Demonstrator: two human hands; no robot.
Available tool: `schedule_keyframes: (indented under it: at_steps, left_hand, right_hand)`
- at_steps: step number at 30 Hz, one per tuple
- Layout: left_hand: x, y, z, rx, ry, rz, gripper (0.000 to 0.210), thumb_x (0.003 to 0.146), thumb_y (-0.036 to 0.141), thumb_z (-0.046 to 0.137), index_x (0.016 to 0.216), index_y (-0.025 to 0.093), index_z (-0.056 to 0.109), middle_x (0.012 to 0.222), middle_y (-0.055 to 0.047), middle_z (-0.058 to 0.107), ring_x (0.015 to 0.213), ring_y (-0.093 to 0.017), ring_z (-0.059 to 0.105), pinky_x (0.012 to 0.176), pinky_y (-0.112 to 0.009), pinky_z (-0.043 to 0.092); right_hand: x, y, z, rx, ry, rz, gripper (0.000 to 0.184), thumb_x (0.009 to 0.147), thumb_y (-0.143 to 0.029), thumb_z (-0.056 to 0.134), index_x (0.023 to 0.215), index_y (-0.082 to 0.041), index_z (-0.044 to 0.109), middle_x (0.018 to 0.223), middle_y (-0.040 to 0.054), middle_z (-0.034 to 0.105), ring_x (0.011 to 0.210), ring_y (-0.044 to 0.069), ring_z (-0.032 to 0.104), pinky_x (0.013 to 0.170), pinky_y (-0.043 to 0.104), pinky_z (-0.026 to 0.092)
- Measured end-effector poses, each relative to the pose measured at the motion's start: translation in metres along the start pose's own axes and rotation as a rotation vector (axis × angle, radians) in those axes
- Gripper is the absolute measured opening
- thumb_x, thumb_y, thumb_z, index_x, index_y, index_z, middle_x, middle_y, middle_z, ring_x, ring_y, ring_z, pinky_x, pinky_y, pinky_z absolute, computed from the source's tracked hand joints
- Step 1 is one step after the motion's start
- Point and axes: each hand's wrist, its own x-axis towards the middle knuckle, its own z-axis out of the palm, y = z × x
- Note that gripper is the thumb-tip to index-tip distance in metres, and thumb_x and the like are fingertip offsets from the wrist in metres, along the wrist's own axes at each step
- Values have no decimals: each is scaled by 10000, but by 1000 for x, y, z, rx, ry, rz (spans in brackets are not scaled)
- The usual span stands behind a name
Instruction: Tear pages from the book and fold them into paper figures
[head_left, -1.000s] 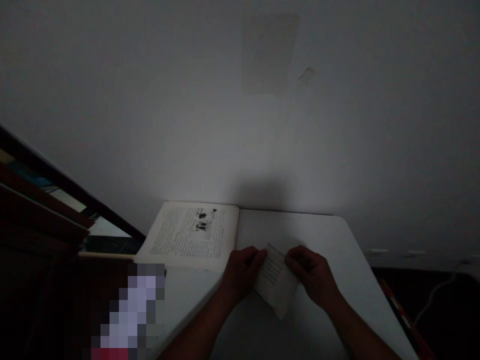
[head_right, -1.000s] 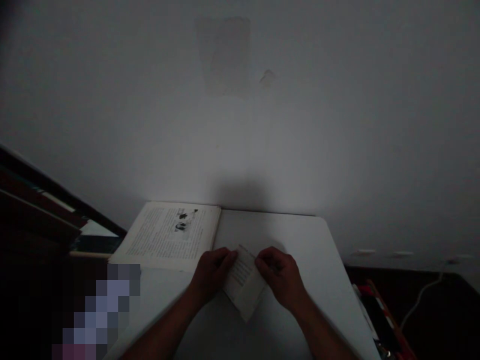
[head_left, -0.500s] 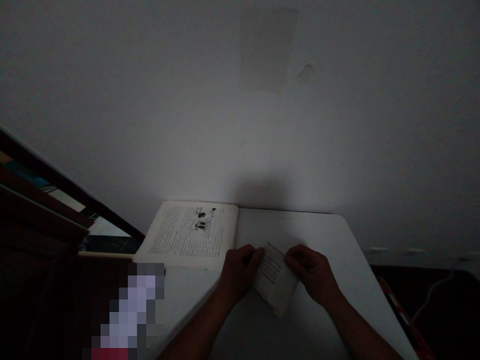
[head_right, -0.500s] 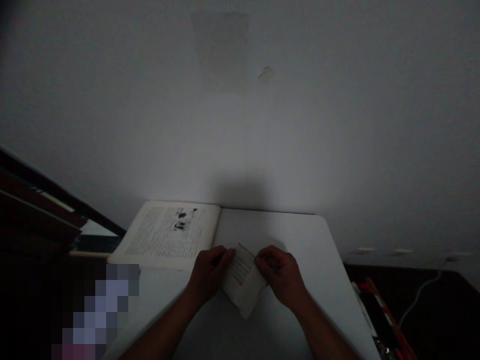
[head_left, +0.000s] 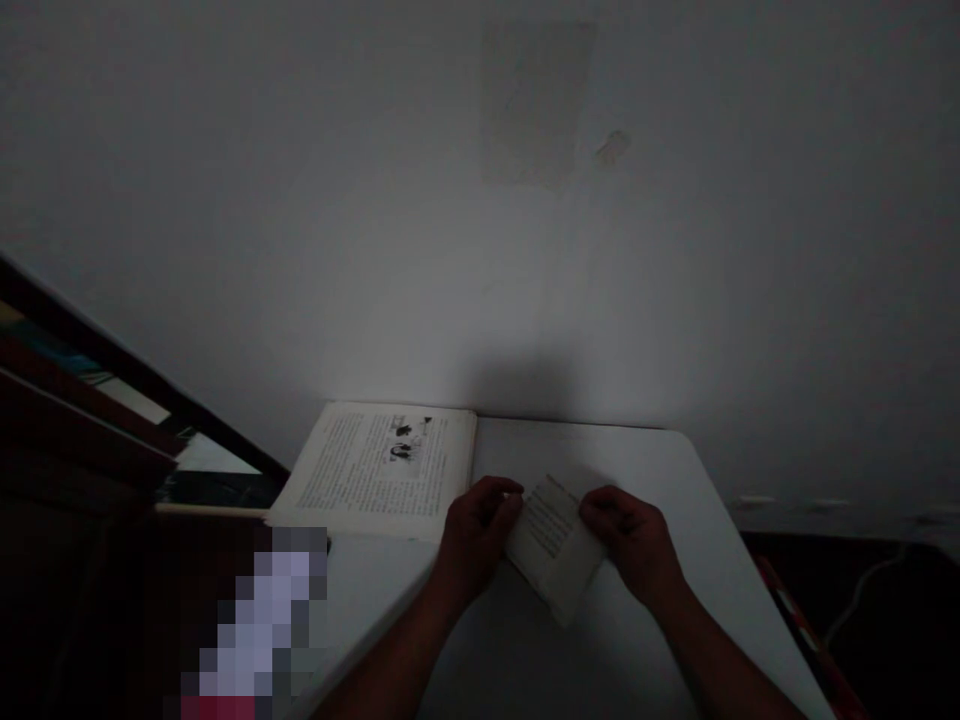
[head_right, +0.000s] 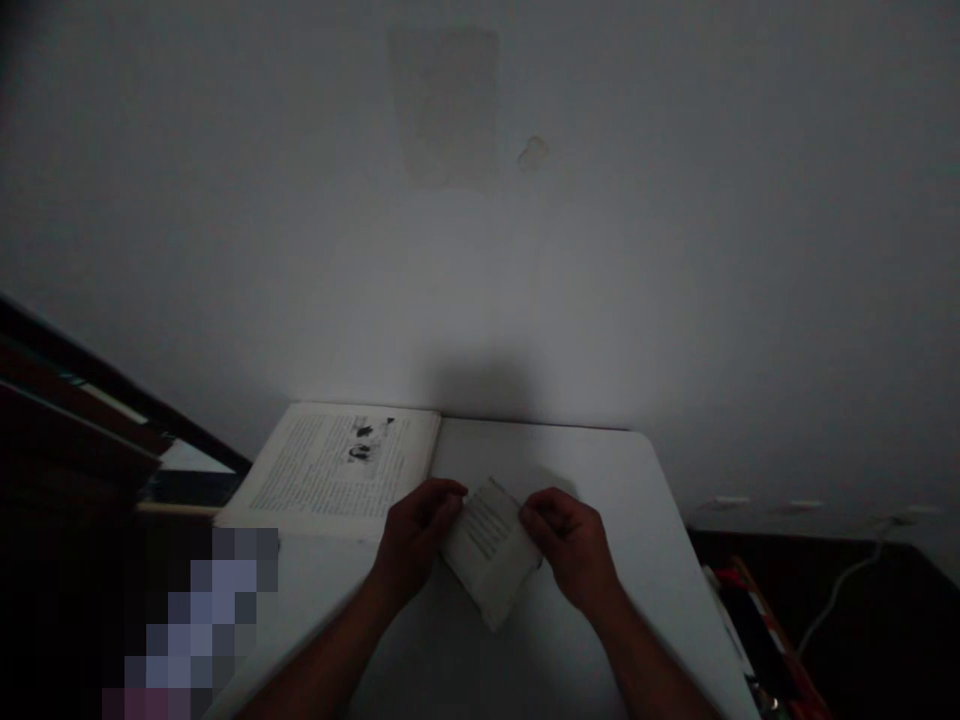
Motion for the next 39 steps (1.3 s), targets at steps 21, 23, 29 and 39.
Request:
schedule_keyframes:
  at_steps: [21, 23, 29, 39]
  left_hand:
    - [-3, -3, 1, -171, 57, 6, 240, 791, 344, 570, 947, 162, 581, 655, 22, 538, 515, -80, 504, 452, -180, 429]
    - [-3, -6, 0, -176, 34, 38, 235, 801, 315, 555, 982, 167, 574, 736, -4, 575, 550, -89, 531, 481, -197, 448]
    - [-2, -5, -5, 16, -14, 405, 291, 753, 178, 466, 1026, 193, 566, 1073, -87, 525, 850, -182, 561, 655, -301, 482]
    - [-5, 4, -3, 424, -153, 642, 525, 596, 31, 501, 1081, 229, 535, 1280, -82, 381, 1174, -266, 369, 949, -442, 345]
  right_hand:
    - [3, 6, -6, 32, 100, -33, 221, 705, -393, 657, 704, -174, 620, 536, -38, 546, 490, 101, 456, 447, 201, 358]
    - [4, 6, -6, 47, 110, -21, 232, 708, -402, 654, 705, -172, 619, 521, -40, 534, 470, 100, 448, 434, 205, 357]
    - [5, 0, -4, 80, 147, -8, 257, 695, -410, 661, 679, -158, 616, 501, -34, 520, 435, 102, 444, 402, 218, 372]
    - [7, 3, -3, 162, 86, 19, 261, 738, -412, 637, 752, -154, 610, 501, -37, 540, 405, 97, 458, 363, 214, 397]
